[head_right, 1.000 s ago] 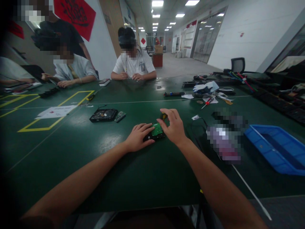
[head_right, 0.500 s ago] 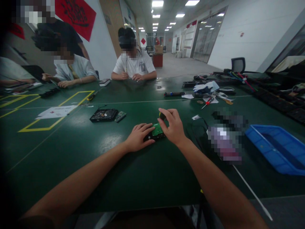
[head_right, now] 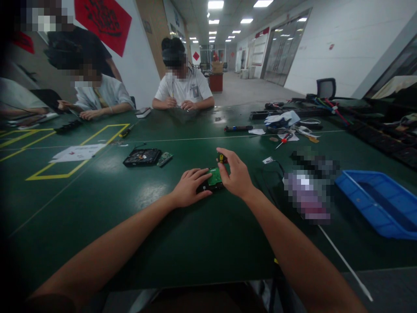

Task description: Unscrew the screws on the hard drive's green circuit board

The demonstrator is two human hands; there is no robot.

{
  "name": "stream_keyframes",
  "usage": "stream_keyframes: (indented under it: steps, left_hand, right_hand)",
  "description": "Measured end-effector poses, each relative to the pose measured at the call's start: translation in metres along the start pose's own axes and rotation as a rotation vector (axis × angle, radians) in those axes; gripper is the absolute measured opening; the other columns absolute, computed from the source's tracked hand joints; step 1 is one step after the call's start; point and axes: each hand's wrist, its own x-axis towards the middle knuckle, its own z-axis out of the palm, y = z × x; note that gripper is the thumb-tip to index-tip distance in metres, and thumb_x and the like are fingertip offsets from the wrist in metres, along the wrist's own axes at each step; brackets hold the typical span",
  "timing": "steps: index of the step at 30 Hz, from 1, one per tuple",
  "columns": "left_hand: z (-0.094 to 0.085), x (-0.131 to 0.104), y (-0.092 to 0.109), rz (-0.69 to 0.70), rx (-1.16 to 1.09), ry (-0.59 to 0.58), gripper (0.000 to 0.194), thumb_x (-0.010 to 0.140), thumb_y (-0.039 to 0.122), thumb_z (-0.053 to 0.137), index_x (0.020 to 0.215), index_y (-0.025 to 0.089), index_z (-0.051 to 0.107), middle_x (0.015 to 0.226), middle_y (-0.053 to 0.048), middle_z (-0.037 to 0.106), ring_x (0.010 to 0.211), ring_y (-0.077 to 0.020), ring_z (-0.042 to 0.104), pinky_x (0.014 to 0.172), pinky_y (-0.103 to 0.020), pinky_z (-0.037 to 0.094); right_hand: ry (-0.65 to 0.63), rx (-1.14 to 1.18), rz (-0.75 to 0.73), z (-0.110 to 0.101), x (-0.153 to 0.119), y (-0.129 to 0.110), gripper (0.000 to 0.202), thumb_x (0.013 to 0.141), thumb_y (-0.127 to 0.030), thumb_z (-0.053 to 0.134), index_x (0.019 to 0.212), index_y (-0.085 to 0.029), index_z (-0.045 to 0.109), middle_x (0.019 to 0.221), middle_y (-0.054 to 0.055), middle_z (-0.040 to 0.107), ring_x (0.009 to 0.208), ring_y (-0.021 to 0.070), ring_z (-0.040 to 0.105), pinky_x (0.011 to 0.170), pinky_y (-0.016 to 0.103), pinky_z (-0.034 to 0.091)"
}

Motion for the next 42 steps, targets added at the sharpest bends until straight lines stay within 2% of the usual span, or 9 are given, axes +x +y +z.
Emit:
stream_keyframes:
  steps: [3, 7, 10, 16, 25, 29, 34, 37, 42]
  left_hand:
    - [-0.0003, 0.0001, 0.0004, 0.003, 0.004, -0.005, 0.075, 0.094, 0.069, 0.056, 0.156, 0.029, 0.043, 0.161, -0.008, 0.043, 0.143, -0.0383, 0.038, 0.117, -0.06, 0.031]
    - [-0.0003, 0.0002, 0.0004, -0.004, -0.001, -0.005, 0.076, 0.093, 0.069, 0.056, 0.157, 0.03, 0.043, 0.161, -0.008, 0.043, 0.143, -0.0387, 0.038, 0.117, -0.06, 0.03]
    - [-0.0002, 0.0, 0.0001, 0.0, -0.004, -0.006, 0.075, 0.093, 0.069, 0.056, 0.157, 0.03, 0.043, 0.162, -0.008, 0.042, 0.144, -0.0387, 0.038, 0.117, -0.06, 0.03]
    - [0.0001, -0.0003, -0.0001, 0.005, -0.002, 0.003, 0.075, 0.094, 0.069, 0.056, 0.156, 0.029, 0.044, 0.162, -0.008, 0.043, 0.143, -0.0384, 0.038, 0.117, -0.06, 0.03]
    - [-0.0013, -0.0009, 0.0009, 0.002, -0.003, 0.001, 0.074, 0.094, 0.067, 0.057, 0.157, 0.03, 0.043, 0.162, -0.008, 0.042, 0.144, -0.0386, 0.038, 0.117, -0.06, 0.03]
    - [-0.0018, -0.0006, 0.0005, 0.004, 0.003, -0.004, 0.074, 0.094, 0.067, 0.056, 0.156, 0.029, 0.043, 0.162, -0.008, 0.042, 0.144, -0.0386, 0.038, 0.117, -0.06, 0.03]
    - [-0.0002, -0.0003, -0.0003, 0.006, 0.008, -0.001, 0.075, 0.094, 0.068, 0.056, 0.156, 0.028, 0.043, 0.162, -0.008, 0.042, 0.144, -0.039, 0.038, 0.117, -0.06, 0.03]
    - [0.0004, -0.0004, 0.0001, 0.001, 0.013, 0.001, 0.075, 0.094, 0.068, 0.056, 0.156, 0.028, 0.044, 0.162, -0.008, 0.043, 0.143, -0.0387, 0.038, 0.117, -0.059, 0.031]
    - [0.0, -0.0005, 0.0002, 0.002, 0.015, 0.002, 0.074, 0.095, 0.068, 0.054, 0.156, 0.029, 0.044, 0.162, -0.007, 0.043, 0.144, -0.0384, 0.038, 0.117, -0.059, 0.031]
  right_hand:
    - [0.006, 0.029, 0.014, 0.0009, -0.0003, 0.0004, 0.051, 0.099, -0.021, 0.056, 0.148, -0.031, 0.045, 0.134, 0.009, 0.062, 0.112, 0.0267, 0.067, 0.097, 0.05, 0.058]
    - [0.07, -0.07, -0.012, -0.0008, 0.002, -0.001, 0.044, 0.097, -0.028, 0.065, 0.139, -0.033, 0.054, 0.123, 0.009, 0.059, 0.107, 0.0277, 0.063, 0.089, 0.049, 0.06]
    - [0.079, -0.105, -0.029, -0.0027, 0.0038, -0.0025, 0.04, 0.098, -0.026, 0.063, 0.136, -0.034, 0.057, 0.116, 0.008, 0.058, 0.101, 0.0267, 0.063, 0.087, 0.049, 0.059]
    - [0.043, -0.092, -0.052, -0.0027, 0.0038, -0.003, 0.048, 0.101, -0.021, 0.053, 0.148, -0.033, 0.048, 0.127, 0.009, 0.062, 0.108, 0.0272, 0.063, 0.094, 0.05, 0.057]
    - [0.093, -0.122, -0.026, -0.0037, 0.0033, -0.003, 0.042, 0.098, -0.028, 0.065, 0.138, -0.036, 0.057, 0.116, 0.007, 0.06, 0.1, 0.0265, 0.063, 0.088, 0.048, 0.058]
    - [0.081, -0.125, -0.033, -0.0041, 0.0036, -0.0041, 0.042, 0.099, -0.024, 0.062, 0.14, -0.034, 0.055, 0.119, 0.007, 0.061, 0.098, 0.025, 0.064, 0.087, 0.046, 0.058]
    - [0.105, -0.128, -0.055, -0.0044, 0.004, -0.0029, 0.039, 0.098, -0.028, 0.067, 0.135, -0.029, 0.057, 0.118, 0.008, 0.062, 0.105, 0.0268, 0.063, 0.089, 0.047, 0.058]
    - [0.094, -0.121, -0.056, -0.0036, 0.0036, -0.0011, 0.036, 0.099, -0.027, 0.063, 0.134, -0.029, 0.057, 0.12, 0.008, 0.064, 0.106, 0.0269, 0.065, 0.091, 0.047, 0.058]
    - [0.068, -0.088, -0.04, -0.0007, 0.0025, -0.0011, 0.045, 0.104, -0.022, 0.051, 0.147, -0.032, 0.047, 0.136, 0.009, 0.061, 0.119, 0.0283, 0.063, 0.102, 0.052, 0.054]
